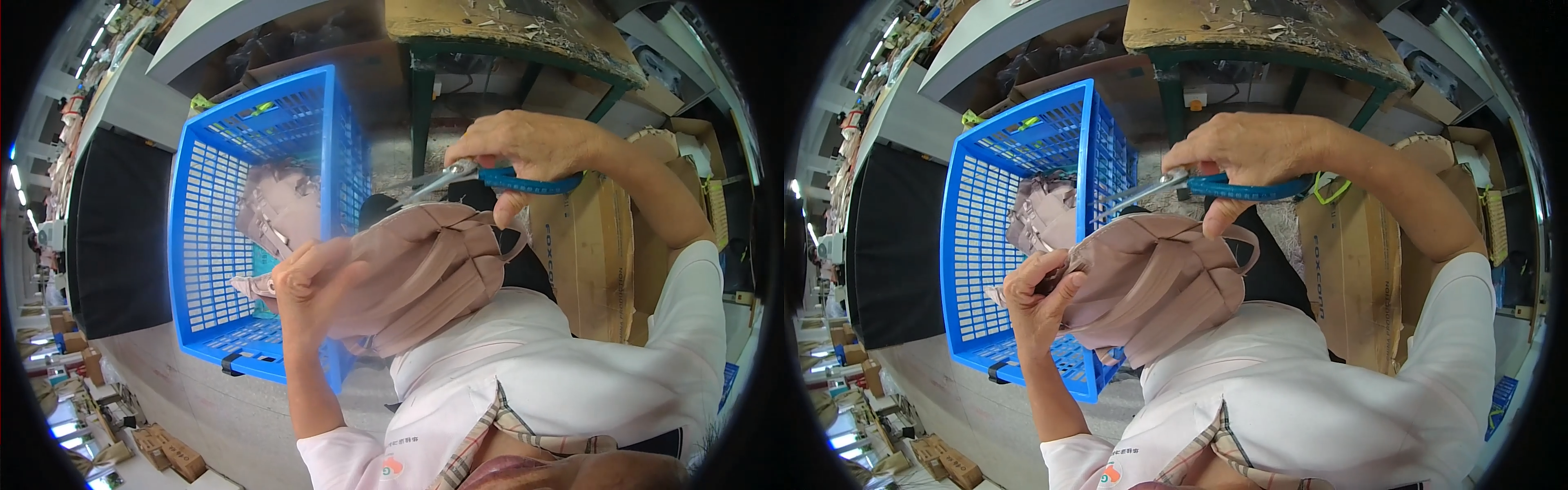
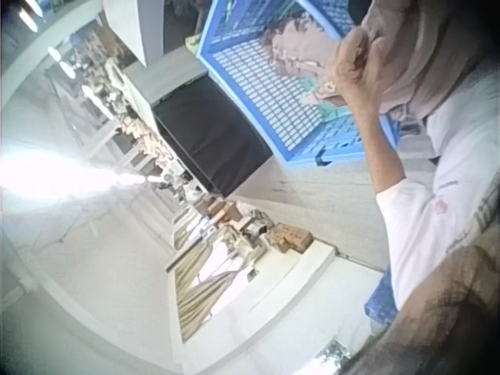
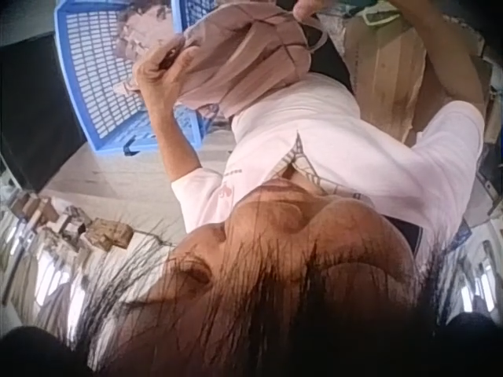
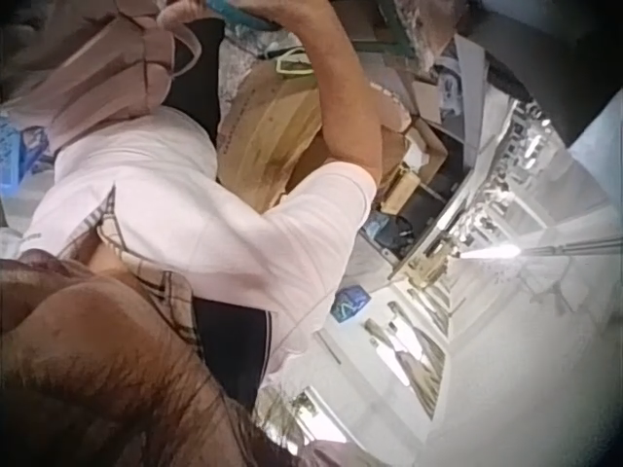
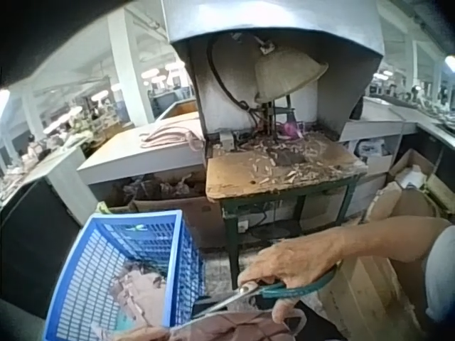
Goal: Trimming excess threads or material from backpacks using scissors.
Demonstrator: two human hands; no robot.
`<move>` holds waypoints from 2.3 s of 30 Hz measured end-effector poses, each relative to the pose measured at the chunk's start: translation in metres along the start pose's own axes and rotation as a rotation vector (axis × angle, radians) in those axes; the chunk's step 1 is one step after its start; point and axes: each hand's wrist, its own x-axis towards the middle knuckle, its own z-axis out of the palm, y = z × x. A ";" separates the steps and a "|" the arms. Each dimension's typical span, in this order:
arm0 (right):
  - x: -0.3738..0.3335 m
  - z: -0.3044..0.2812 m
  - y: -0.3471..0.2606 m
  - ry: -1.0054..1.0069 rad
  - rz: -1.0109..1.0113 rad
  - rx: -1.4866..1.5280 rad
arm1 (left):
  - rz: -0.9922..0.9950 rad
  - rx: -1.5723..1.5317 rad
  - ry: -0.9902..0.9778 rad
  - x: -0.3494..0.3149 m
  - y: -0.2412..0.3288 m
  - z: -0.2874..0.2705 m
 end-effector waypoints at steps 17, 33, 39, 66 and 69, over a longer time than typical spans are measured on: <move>0.001 0.019 0.006 -0.009 -0.049 0.152 | -0.021 0.019 0.039 -0.003 -0.002 0.003; -0.041 0.064 0.028 0.766 0.082 0.797 | -0.119 -0.154 0.158 0.016 -0.005 -0.091; -0.035 0.071 0.017 0.781 0.024 1.113 | -0.020 -0.469 0.472 -0.018 -0.024 -0.169; -0.010 0.046 -0.025 0.657 0.014 0.759 | 0.222 0.374 -0.061 0.093 0.081 -0.042; -0.012 0.049 -0.025 0.688 -0.029 0.822 | 0.112 0.135 -0.123 0.101 0.091 -0.027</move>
